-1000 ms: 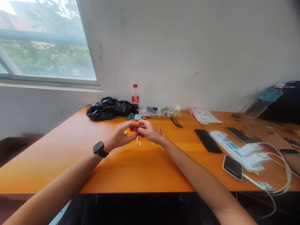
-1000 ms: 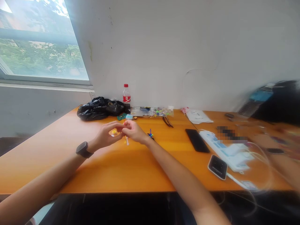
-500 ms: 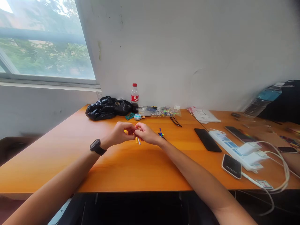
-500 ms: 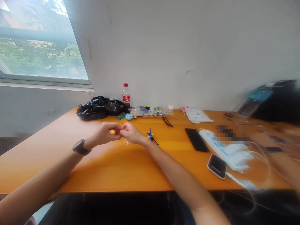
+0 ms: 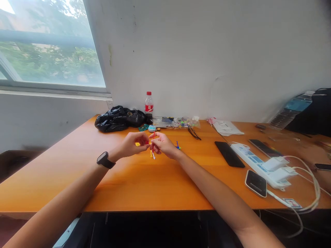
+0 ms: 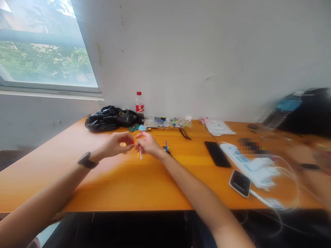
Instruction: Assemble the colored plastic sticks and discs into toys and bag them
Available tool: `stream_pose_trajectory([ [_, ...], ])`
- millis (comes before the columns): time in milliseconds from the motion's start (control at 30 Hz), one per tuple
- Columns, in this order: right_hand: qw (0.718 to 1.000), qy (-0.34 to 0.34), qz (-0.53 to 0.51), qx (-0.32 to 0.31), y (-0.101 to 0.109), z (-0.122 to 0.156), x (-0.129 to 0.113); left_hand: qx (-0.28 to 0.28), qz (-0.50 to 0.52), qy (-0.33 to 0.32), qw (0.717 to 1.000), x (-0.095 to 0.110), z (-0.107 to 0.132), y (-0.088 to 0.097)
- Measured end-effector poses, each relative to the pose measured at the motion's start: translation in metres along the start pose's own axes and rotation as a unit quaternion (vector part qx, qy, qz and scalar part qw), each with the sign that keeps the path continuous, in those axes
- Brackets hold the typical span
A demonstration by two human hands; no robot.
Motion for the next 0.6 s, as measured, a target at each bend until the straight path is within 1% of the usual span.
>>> stream_pose_trajectory([
  [100,0.992,-0.015,0.108,0.057,0.02,-0.002,0.008,-0.068,-0.038,0.027,0.997,-0.011,0.001,0.004],
  [167,0.977,-0.031,0.196,0.083,0.03,0.0,0.013,-0.096,-0.095,0.035,0.99,-0.019,0.002,0.01],
  [233,0.955,-0.042,0.28,0.087,0.033,0.002,0.016,-0.148,-0.143,0.057,0.977,-0.03,0.005,0.011],
  [300,0.934,-0.049,0.347,0.076,0.03,0.006,0.017,-0.2,-0.157,0.083,0.964,-0.04,0.01,0.009],
  [367,0.919,-0.046,0.386,0.068,0.027,0.009,0.015,-0.229,-0.148,0.095,0.957,-0.043,0.014,0.008],
  [433,0.914,-0.027,0.401,0.061,0.021,0.01,0.011,-0.245,-0.134,0.101,0.955,-0.044,0.017,0.007],
  [533,0.909,0.022,0.412,0.064,0.015,0.01,0.005,-0.263,-0.128,0.133,0.947,-0.049,0.021,0.009],
  [600,0.901,0.057,0.424,0.068,0.012,0.01,0.004,-0.262,-0.134,0.147,0.944,-0.052,0.022,0.012],
])
Point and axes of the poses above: each hand's wrist, its own z-axis away from the middle knuckle, its own y-axis out of the back of the hand, x = y × z, the point moved 9 cm from there along -z, towards the middle knuckle, and after that the axes turned 1 degree about x, right-handed, at the moved point
